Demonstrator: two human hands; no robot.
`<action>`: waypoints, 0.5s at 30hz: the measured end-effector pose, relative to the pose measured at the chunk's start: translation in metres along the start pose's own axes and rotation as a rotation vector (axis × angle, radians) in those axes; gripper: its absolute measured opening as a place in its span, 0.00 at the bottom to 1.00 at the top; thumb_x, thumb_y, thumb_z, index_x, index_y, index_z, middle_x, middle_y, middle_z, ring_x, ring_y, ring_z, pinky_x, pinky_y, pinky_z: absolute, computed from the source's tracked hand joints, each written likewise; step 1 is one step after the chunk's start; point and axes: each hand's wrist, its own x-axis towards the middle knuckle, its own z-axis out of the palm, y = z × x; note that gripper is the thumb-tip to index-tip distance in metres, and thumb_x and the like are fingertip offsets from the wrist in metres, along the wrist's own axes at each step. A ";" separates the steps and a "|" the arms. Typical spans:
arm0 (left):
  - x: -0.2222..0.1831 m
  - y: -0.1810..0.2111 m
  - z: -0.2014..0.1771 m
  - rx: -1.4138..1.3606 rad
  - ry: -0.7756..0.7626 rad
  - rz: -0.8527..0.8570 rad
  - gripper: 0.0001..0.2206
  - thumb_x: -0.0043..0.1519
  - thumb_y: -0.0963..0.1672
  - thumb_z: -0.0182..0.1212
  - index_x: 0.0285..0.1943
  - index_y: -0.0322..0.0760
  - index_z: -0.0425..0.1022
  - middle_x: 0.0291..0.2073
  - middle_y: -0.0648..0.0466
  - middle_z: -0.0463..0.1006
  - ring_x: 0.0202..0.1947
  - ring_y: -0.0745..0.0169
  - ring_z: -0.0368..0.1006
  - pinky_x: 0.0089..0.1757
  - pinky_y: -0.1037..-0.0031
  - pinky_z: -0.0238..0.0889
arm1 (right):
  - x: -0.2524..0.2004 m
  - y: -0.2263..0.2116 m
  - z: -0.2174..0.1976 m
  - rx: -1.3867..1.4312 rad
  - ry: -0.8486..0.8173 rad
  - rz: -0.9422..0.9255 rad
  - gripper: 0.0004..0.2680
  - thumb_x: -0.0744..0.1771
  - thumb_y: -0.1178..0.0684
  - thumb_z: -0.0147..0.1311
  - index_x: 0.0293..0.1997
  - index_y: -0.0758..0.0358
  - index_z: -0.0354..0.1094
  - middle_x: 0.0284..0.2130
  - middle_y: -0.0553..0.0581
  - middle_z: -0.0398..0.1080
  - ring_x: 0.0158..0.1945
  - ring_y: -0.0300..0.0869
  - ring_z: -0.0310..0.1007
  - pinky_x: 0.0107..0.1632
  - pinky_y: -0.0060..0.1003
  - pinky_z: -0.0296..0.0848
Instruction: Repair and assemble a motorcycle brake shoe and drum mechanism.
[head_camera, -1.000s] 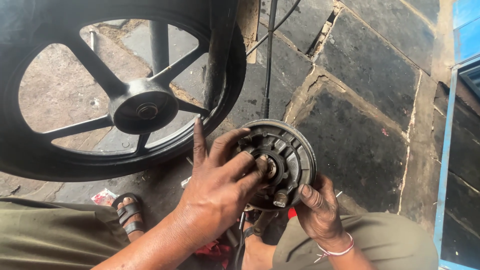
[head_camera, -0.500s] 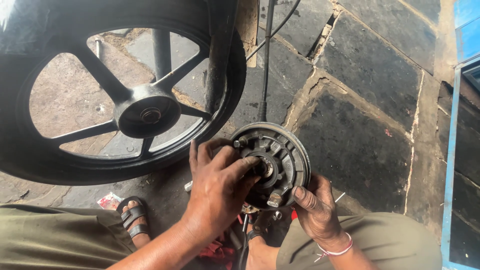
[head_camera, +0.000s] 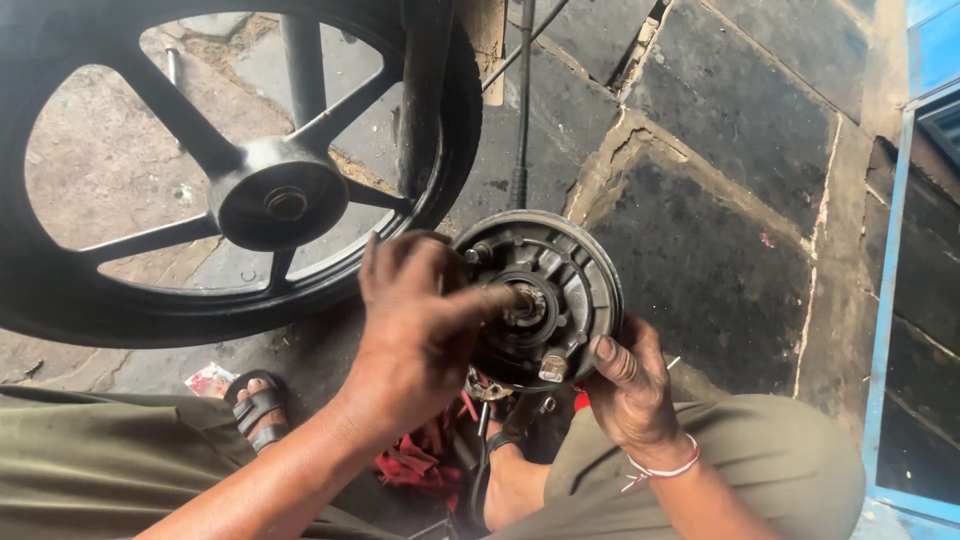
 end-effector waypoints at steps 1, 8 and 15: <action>-0.001 0.002 0.000 -0.001 0.001 -0.001 0.22 0.53 0.43 0.67 0.58 0.61 0.79 0.47 0.51 0.69 0.58 0.36 0.60 0.62 0.38 0.36 | 0.000 0.000 0.001 -0.001 0.000 0.001 0.21 0.66 0.48 0.64 0.59 0.75 0.66 0.49 0.64 0.74 0.54 0.47 0.73 0.58 0.42 0.72; -0.005 0.012 0.016 -0.658 0.154 -0.588 0.28 0.60 0.48 0.68 0.65 0.32 0.61 0.54 0.46 0.65 0.59 0.54 0.65 0.55 0.66 0.64 | 0.002 -0.011 0.021 -0.248 -0.016 -0.081 0.21 0.66 0.48 0.64 0.59 0.75 0.64 0.47 0.60 0.74 0.50 0.41 0.72 0.54 0.35 0.72; 0.018 -0.015 0.034 -1.165 0.070 -0.737 0.25 0.68 0.53 0.54 0.69 0.37 0.65 0.60 0.52 0.74 0.62 0.63 0.68 0.59 0.74 0.61 | -0.008 -0.013 0.038 -0.418 -0.069 -0.119 0.28 0.65 0.40 0.66 0.61 0.74 0.59 0.46 0.59 0.74 0.49 0.40 0.73 0.52 0.32 0.73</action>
